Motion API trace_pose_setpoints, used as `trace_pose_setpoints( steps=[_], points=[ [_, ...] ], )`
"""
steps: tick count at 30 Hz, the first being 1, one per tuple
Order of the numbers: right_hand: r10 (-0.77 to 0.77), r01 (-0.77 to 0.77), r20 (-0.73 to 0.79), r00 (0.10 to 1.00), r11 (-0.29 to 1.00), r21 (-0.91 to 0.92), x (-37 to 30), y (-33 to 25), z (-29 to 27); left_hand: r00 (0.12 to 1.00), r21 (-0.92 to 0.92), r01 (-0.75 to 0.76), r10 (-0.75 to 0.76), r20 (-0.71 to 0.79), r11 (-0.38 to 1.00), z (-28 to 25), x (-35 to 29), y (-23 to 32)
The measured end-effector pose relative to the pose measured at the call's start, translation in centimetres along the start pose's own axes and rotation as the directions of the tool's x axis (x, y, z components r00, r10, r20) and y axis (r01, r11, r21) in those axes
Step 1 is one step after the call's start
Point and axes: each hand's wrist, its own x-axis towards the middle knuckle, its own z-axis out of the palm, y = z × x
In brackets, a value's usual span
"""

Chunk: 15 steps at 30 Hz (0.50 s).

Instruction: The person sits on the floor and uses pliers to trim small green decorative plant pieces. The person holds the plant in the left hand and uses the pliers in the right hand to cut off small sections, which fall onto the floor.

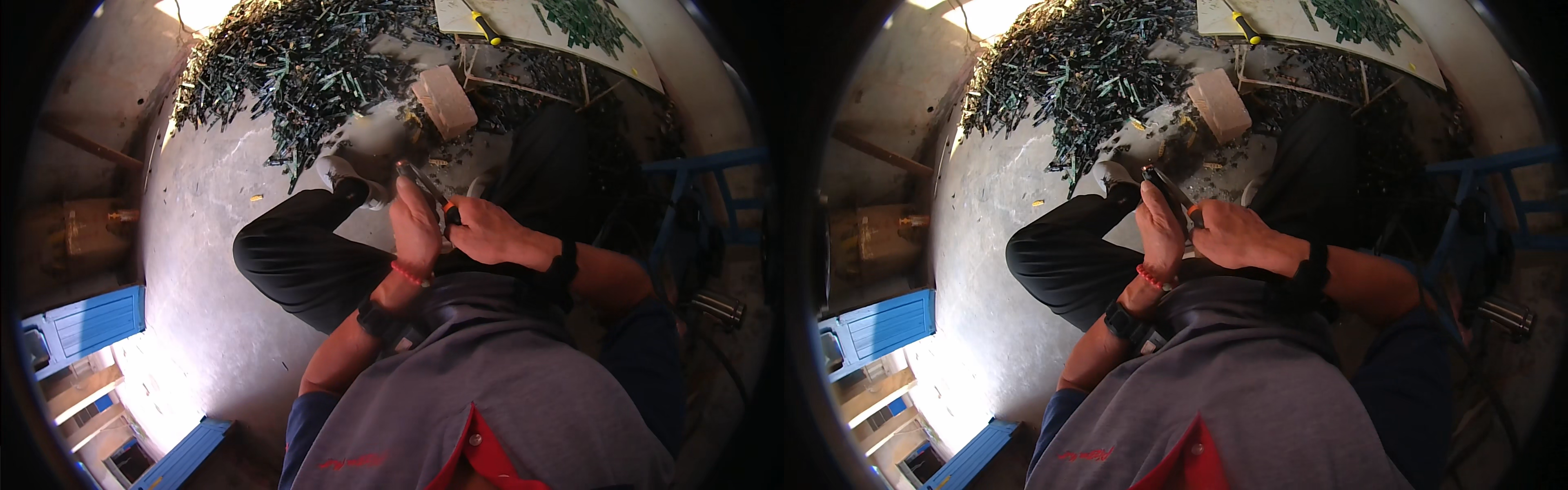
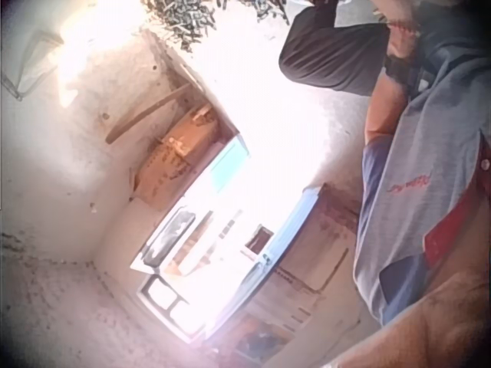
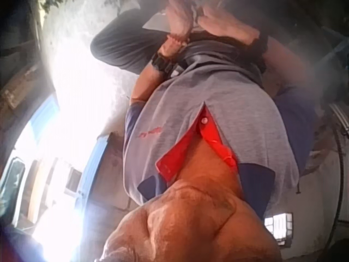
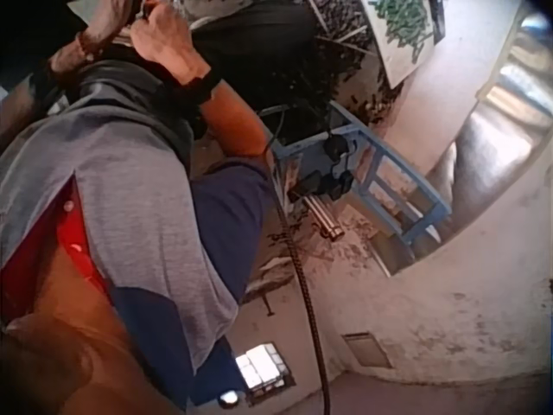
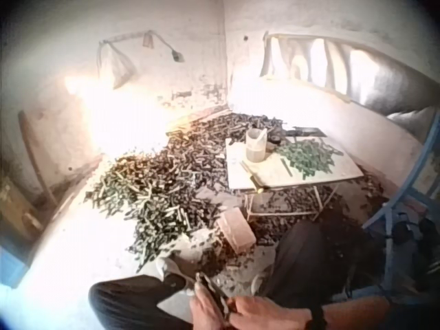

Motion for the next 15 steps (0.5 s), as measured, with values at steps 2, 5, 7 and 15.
trace_pose_setpoints(
  steps=[2,5,7,15],
  points=[
    [-0.024,0.020,-0.035,0.999,0.995,-0.095,0.2,0.1,0.0,1.000,-0.008,0.014,-0.014,-0.022,1.000,0.0,0.0,0.2],
    [-0.155,0.116,-0.177,0.972,0.970,-0.215,0.8,1.0,0.6,0.999,-0.106,0.028,-0.024,0.034,0.994,-0.3,0.2,-0.6],
    [-0.302,0.228,-0.297,0.906,0.939,-0.258,1.2,1.9,0.7,0.991,-0.155,0.126,-0.117,0.064,0.980,-0.5,0.1,-0.2],
    [-0.470,0.228,-0.306,0.828,0.781,-0.581,3.5,4.5,-1.3,0.861,-0.346,0.507,-0.449,0.238,0.789,-1.8,-0.6,2.3]
  ],
)
